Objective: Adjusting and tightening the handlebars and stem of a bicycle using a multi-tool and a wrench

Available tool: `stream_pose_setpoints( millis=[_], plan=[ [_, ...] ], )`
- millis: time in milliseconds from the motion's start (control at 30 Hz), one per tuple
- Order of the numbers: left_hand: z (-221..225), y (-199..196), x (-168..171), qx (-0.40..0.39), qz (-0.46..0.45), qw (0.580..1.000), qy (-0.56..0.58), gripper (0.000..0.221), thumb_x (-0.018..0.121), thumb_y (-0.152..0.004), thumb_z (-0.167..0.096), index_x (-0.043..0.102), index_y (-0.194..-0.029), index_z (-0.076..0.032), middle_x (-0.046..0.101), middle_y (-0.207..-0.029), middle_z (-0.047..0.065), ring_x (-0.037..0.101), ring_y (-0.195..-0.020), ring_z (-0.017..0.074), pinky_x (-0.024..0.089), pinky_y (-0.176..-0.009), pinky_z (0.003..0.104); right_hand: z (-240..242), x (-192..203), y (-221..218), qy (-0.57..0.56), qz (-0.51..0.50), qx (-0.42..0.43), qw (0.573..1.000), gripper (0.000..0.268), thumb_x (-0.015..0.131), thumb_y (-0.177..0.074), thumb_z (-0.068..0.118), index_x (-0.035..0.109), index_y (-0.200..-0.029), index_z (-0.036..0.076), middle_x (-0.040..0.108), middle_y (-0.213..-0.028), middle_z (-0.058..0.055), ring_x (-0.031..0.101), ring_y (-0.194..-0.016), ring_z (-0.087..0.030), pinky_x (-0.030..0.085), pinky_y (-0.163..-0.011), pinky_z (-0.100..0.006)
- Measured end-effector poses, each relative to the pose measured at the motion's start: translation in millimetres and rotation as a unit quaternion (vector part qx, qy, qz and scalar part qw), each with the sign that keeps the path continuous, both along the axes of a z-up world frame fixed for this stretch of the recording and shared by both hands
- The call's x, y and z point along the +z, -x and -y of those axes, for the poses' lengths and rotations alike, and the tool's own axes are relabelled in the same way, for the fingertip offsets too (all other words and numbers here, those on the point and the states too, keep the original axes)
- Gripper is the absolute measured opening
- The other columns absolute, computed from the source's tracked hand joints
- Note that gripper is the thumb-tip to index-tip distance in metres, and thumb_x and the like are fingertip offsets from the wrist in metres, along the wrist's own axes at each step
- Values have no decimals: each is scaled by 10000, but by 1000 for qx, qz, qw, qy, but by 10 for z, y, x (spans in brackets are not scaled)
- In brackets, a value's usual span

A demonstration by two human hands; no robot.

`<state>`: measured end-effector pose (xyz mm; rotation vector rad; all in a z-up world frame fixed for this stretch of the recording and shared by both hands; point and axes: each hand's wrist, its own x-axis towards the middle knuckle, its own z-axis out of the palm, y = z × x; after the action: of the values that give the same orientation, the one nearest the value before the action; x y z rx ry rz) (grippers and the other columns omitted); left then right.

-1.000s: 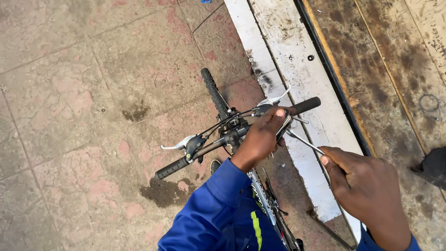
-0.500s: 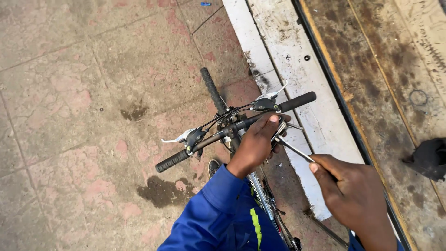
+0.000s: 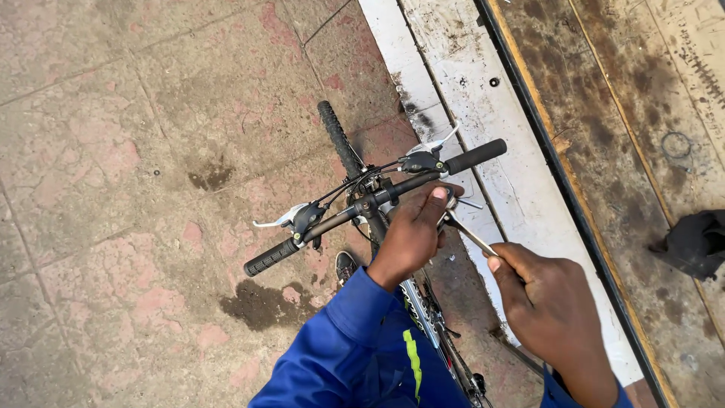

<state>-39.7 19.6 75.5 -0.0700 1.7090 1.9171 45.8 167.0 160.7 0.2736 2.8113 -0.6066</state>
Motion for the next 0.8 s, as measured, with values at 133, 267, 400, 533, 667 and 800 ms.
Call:
stream_pose_setpoints(
  millis=[133,267,400,533,667,800],
  plan=[
    [34,-40,-224,24,17,996,-82,394,401,-1026,-389,660,-1087,-98,464,-723,16,416,-418,117,355,-404,245,-70,-269,-143,88,-25,-47,995,281,558,-920,308,763,-1035,155,649,-551,-41,448,-448,-162,324,-492,-342],
    [30,-110,-149,-10,184,914,-360,466,366,-1067,-474,594,-1210,-94,637,-867,115,463,-437,83,260,-297,171,-129,-871,-349,440,-64,-159,881,276,582,-935,188,717,-1061,-17,325,-569,21,268,-501,-87,198,-483,-265],
    [-80,-137,-116,-19,163,929,-332,511,406,-1016,-551,590,-1241,-130,648,-891,117,474,-450,74,242,-311,170,-175,-1090,-413,510,-130,-149,837,320,563,-953,206,656,-1079,-73,394,-563,1,330,-490,-104,275,-471,-271],
    [-60,-99,-138,-18,156,937,-313,472,388,-1028,-535,590,-1210,-150,647,-878,44,518,-487,67,250,-321,169,-230,-1111,-386,550,-184,-119,806,287,500,-1005,158,583,-837,-60,322,-554,-2,353,-493,-127,521,-976,-405],
    [-121,-133,-271,25,173,944,-281,383,416,-1035,-452,591,-1202,-155,613,-884,6,533,-519,90,301,-344,194,-348,-1048,-353,445,-134,-135,875,286,550,-968,178,669,-1087,-54,376,-546,13,332,-487,-107,357,-559,-285],
    [-94,-122,-276,31,153,961,-229,330,400,-1040,-415,573,-1190,-178,491,-667,13,537,-513,102,310,-343,223,-325,-888,-281,360,-129,-151,912,305,576,-955,207,717,-1106,-18,370,-576,13,250,-539,-88,199,-504,-289]
  ],
)
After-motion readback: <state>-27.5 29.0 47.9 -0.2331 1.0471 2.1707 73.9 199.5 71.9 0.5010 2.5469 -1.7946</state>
